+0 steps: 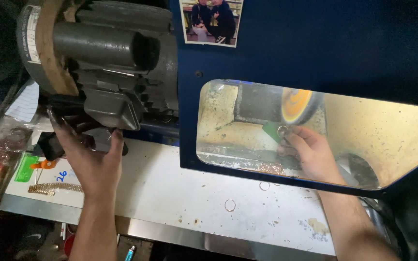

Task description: Polishing small metal rings using a bench-mounted polishing wheel.

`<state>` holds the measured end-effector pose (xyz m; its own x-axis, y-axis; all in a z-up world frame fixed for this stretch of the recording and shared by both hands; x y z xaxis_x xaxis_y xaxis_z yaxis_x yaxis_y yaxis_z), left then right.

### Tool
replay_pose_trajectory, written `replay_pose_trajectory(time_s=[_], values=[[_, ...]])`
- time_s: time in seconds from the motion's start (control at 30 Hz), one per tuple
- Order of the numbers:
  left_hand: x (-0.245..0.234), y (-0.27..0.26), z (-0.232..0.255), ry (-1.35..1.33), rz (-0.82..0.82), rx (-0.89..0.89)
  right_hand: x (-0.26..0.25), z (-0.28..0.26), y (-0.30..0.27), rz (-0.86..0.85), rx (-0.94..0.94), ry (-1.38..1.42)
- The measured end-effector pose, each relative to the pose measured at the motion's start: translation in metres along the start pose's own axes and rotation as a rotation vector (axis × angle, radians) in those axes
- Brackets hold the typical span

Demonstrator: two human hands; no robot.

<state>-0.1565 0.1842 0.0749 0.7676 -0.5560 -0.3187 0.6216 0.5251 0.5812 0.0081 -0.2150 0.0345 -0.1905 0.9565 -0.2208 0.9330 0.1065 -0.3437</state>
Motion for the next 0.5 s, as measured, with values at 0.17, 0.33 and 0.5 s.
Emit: replay_pose_trajectory(time_s=[0.17,0.33,0.5], values=[[-0.004,0.001,0.008,0.053,-0.025,-0.058,0.0,-0.001,-0.001,-0.016,-0.036,0.035],[-0.018,-0.039,0.01,0.167,0.084,-0.027,0.001,-0.01,-0.007,-0.034,-0.052,-0.003],[0.049,-0.096,0.086,0.056,-0.645,0.738,0.009,-0.006,-0.003,0.026,-0.317,-0.48]])
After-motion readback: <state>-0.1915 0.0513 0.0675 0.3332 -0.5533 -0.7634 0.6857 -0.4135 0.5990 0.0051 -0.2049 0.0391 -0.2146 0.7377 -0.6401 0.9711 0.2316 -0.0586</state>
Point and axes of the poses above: each hand's wrist, its own y-axis towards the middle knuckle, its own x-axis out of the palm, z = x × y, the point moved 4 cm from there along y, towards the middle knuckle, and after that the axes turned 1 degree about z, right-handed, at the moved point
